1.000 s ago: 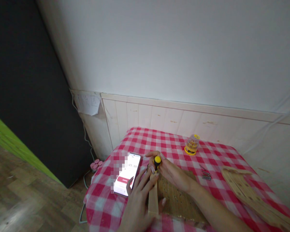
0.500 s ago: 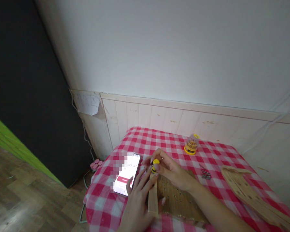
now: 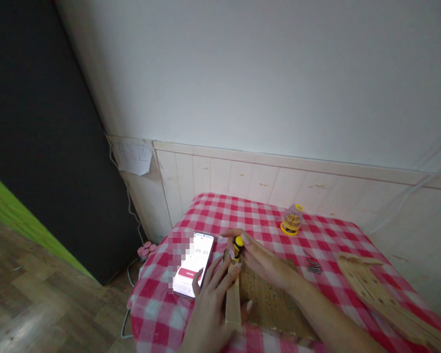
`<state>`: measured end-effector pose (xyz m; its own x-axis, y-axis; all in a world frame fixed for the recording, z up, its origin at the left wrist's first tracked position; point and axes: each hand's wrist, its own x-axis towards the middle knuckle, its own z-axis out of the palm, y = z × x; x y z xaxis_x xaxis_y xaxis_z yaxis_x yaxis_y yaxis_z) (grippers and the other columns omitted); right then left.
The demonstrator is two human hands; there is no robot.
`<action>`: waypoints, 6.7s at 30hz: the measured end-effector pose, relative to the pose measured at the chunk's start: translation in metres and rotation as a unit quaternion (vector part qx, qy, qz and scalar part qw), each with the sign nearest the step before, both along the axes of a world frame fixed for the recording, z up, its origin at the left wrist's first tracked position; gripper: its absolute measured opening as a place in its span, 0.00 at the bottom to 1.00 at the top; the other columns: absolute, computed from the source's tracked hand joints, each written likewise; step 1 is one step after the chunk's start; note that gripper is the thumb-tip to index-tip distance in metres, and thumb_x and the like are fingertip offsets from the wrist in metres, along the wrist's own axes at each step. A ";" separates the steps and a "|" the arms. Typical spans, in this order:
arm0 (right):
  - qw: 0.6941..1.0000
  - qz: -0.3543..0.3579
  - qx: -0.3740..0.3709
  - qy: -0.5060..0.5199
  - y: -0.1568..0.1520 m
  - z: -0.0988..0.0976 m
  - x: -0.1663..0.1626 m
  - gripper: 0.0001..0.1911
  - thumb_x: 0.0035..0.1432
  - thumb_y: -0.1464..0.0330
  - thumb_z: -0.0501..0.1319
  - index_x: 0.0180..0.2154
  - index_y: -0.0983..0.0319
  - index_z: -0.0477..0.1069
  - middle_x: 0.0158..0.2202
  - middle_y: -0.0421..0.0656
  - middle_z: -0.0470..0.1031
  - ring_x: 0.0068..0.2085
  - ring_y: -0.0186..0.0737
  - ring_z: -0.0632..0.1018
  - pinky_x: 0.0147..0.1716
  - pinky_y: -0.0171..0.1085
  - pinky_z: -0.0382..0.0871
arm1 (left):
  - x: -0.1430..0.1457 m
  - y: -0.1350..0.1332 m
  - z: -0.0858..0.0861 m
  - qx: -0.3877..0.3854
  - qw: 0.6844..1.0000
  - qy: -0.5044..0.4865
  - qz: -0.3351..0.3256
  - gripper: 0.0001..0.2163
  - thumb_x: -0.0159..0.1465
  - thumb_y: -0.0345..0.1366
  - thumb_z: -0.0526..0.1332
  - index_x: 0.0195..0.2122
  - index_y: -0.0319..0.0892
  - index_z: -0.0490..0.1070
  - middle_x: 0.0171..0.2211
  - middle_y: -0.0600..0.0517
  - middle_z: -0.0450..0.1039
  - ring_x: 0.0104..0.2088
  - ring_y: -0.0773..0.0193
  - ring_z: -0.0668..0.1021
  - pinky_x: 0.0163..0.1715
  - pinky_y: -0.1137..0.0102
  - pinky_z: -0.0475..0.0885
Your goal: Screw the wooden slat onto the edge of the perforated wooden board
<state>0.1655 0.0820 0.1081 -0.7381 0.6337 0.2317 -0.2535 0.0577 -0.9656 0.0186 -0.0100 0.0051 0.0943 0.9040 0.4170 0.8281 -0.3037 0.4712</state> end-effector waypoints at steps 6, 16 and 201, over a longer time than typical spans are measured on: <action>0.998 -0.006 0.049 -0.046 0.002 0.004 0.007 0.21 0.67 0.47 0.62 0.45 0.57 0.74 0.42 0.43 0.75 0.46 0.41 0.76 0.52 0.44 0.69 | 0.000 -0.002 0.000 0.001 1.000 0.004 0.001 0.31 0.62 0.32 0.68 0.66 0.56 0.66 0.70 0.50 0.67 0.69 0.41 0.68 0.64 0.43 0.58; 0.999 -0.041 0.027 -0.020 0.001 0.001 0.005 0.20 0.67 0.47 0.63 0.42 0.55 0.64 0.36 0.38 0.71 0.38 0.37 0.73 0.42 0.40 0.68 | -0.001 0.000 -0.005 0.012 1.000 0.010 -0.002 0.30 0.63 0.34 0.67 0.66 0.56 0.66 0.71 0.50 0.65 0.69 0.44 0.69 0.63 0.44 0.59; 0.997 -0.036 0.064 -0.024 0.002 0.002 0.002 0.21 0.66 0.47 0.64 0.45 0.57 0.73 0.48 0.46 0.78 0.50 0.42 0.77 0.54 0.44 0.70 | -0.001 -0.001 0.001 -0.009 1.000 -0.002 0.000 0.29 0.62 0.33 0.69 0.65 0.55 0.70 0.70 0.49 0.67 0.68 0.42 0.69 0.65 0.43 0.59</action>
<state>0.1678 0.0843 0.1101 -0.7040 0.6530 0.2791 -0.1979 0.1970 -0.9602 0.0175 -0.0106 0.0057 0.0936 0.9112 0.4012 0.8262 -0.2959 0.4793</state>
